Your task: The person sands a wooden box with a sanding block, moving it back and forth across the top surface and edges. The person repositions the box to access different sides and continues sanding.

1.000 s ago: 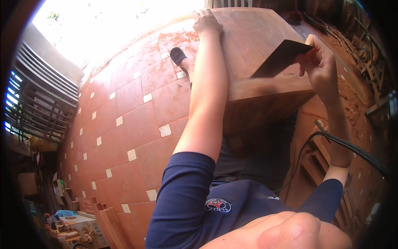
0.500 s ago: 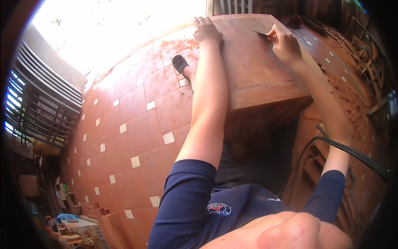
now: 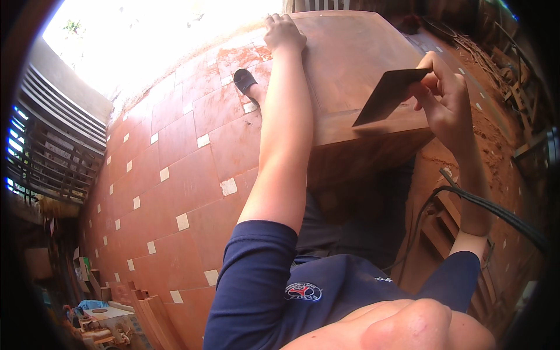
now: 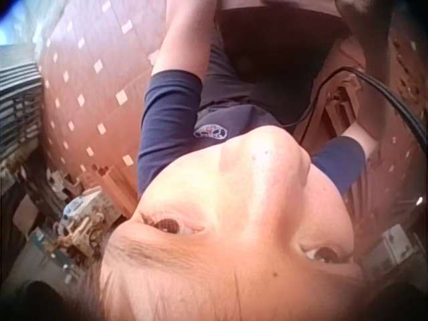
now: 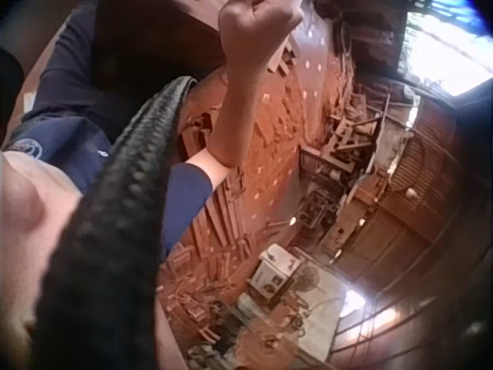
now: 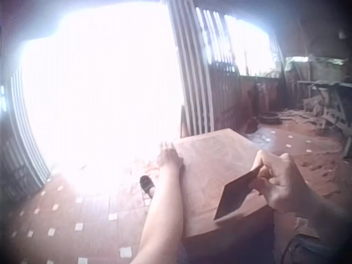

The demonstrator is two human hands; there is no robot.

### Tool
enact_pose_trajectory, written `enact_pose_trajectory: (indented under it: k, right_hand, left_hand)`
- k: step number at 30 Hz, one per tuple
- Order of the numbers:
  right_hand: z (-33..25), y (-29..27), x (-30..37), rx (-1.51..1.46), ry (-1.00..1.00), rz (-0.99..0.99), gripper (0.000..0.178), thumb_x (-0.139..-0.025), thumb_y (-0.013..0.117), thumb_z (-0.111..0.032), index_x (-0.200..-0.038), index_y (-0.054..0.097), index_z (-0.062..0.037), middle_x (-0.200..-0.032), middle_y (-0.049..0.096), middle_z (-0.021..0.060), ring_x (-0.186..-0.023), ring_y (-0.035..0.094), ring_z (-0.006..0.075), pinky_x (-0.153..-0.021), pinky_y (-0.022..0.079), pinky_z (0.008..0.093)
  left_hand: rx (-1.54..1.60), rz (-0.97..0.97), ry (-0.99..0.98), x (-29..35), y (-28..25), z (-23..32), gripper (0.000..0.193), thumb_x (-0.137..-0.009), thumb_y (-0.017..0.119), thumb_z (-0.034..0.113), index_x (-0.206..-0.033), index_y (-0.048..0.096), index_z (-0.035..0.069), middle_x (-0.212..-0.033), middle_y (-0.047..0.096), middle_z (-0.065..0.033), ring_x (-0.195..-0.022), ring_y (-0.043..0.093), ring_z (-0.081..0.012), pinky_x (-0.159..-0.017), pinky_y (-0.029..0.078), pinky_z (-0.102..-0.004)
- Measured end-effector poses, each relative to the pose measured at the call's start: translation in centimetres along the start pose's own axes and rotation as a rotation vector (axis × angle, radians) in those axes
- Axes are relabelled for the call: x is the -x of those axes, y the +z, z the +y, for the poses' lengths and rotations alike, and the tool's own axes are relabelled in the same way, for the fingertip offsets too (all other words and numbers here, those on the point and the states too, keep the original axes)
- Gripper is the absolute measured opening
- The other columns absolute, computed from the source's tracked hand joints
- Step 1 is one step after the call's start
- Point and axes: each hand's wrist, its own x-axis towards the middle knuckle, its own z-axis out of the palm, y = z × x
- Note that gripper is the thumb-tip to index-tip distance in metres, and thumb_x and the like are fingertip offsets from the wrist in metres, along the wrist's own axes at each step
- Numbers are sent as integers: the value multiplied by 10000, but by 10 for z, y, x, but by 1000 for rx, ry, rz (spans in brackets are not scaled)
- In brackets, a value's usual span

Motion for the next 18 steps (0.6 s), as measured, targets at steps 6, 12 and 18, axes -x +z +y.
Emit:
enact_pose_trajectory:
  k: [6,12,18]
  right_hand:
    - [78,20,-61,432,-233,248,103,-905,631,23,-950,573,-49,-677,663,141,-637,683,284,-612,540,371]
    - [144,59,-100,648,-50,254,193,-821,592,37,-977,599,-77,-779,712,174,-849,714,380,-720,566,484]
    - [118,71,-62,609,-122,7,216,-801,588,31,-989,604,-75,-792,714,168,-785,708,386,-704,559,488]
  left_hand:
    - [-69,-49,-21,3,-4,3,613,-910,595,310,-1473,509,83,-1553,441,-127,-1516,311,-266,-1030,565,-386]
    - [-38,-76,-28,0,-6,4,548,-936,559,327,-1420,559,70,-1525,453,-145,-1500,321,-273,-1018,569,-435]
    - [12,-54,-34,3,-3,-3,507,-910,572,307,-1343,611,46,-1467,501,-137,-1440,393,-275,-1005,561,-442]
